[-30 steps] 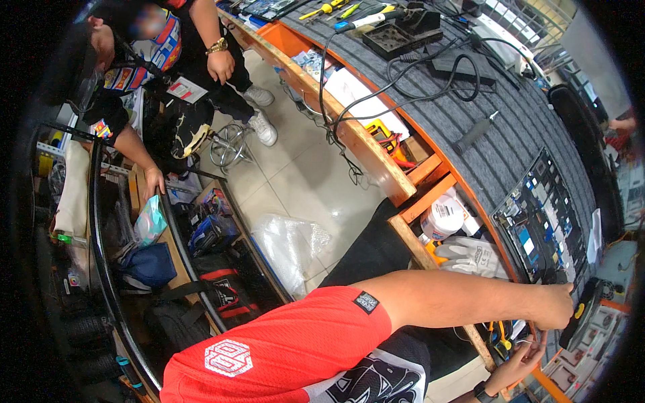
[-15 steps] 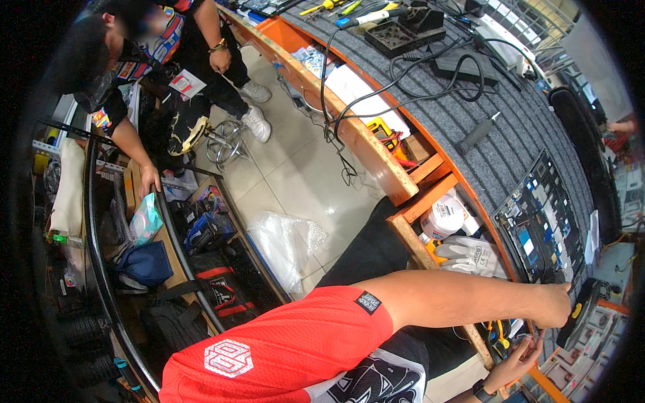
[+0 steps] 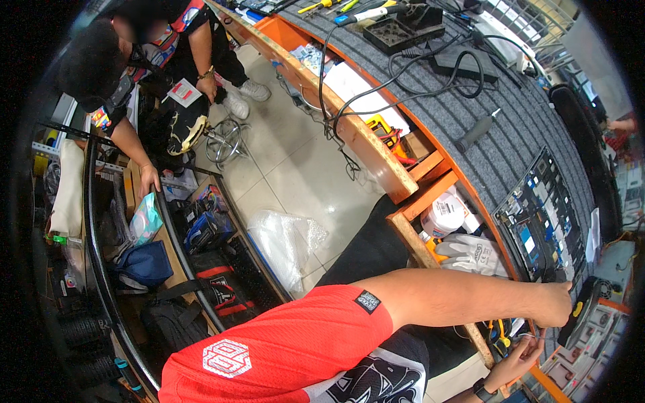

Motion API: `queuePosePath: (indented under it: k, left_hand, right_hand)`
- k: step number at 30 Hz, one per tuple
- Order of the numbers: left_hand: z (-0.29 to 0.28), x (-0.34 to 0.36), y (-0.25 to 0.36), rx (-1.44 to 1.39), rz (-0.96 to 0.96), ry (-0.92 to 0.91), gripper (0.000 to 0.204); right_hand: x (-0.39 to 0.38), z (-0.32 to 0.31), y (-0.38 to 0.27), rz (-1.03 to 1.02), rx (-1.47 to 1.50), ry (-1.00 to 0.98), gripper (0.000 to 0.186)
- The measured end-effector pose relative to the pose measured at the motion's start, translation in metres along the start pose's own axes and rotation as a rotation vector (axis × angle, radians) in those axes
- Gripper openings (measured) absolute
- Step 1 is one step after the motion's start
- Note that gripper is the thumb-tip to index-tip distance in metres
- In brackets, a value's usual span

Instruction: The person works on the internal components of an open laptop, moving small wires and components with a tool and their hands, then stands up to move a small stool and some bubble wrap before returning to work on the laptop.

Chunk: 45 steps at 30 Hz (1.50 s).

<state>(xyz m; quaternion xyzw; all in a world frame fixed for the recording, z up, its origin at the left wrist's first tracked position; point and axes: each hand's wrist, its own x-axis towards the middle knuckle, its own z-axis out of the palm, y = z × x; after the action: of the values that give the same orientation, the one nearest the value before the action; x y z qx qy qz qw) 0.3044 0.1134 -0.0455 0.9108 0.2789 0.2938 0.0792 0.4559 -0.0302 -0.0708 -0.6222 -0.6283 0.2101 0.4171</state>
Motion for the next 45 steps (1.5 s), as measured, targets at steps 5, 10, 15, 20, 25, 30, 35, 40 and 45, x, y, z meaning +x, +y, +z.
queuePosePath:
  k: [5, 10, 15, 20, 25, 30, 35, 40, 45]
  left_hand:
    - [0.005, 0.004, -0.001, -0.005, -0.014, 0.001, 0.017]
    - [0.011, 0.012, -0.005, 0.02, -0.003, -0.072, 0.022]
    - [0.018, 0.016, -0.005, 0.024, -0.015, -0.048, 0.021]
    - [0.016, 0.019, -0.005, 0.032, -0.013, -0.065, 0.021]
    - [0.017, 0.017, -0.009, 0.046, -0.024, -0.086, 0.023]
    - [0.006, 0.015, -0.008, 0.001, 0.016, -0.068, 0.022]
    - [0.004, 0.018, -0.007, 0.015, 0.02, -0.028, 0.022]
    - [-0.004, 0.014, -0.009, -0.012, 0.013, -0.004, 0.021]
    - [0.003, 0.022, -0.017, -0.011, -0.023, 0.005, 0.022]
  right_hand:
    - [0.0, 0.001, -0.003, -0.015, -0.003, -0.007, 0.051]
    - [-0.001, 0.0, -0.004, -0.049, -0.048, -0.001, 0.05]
    - [-0.001, 0.001, -0.008, -0.036, -0.04, 0.002, 0.049]
    - [-0.002, 0.001, -0.012, -0.006, -0.054, 0.003, 0.049]
    - [-0.001, 0.006, -0.015, -0.034, -0.053, -0.016, 0.049]
    - [0.001, 0.0, -0.01, -0.018, -0.088, -0.022, 0.048]
    - [0.004, -0.004, -0.004, -0.033, -0.071, -0.044, 0.048]
    - [0.004, -0.001, -0.01, -0.033, -0.116, -0.029, 0.047]
    - [0.004, 0.003, -0.019, -0.062, -0.104, -0.064, 0.047]
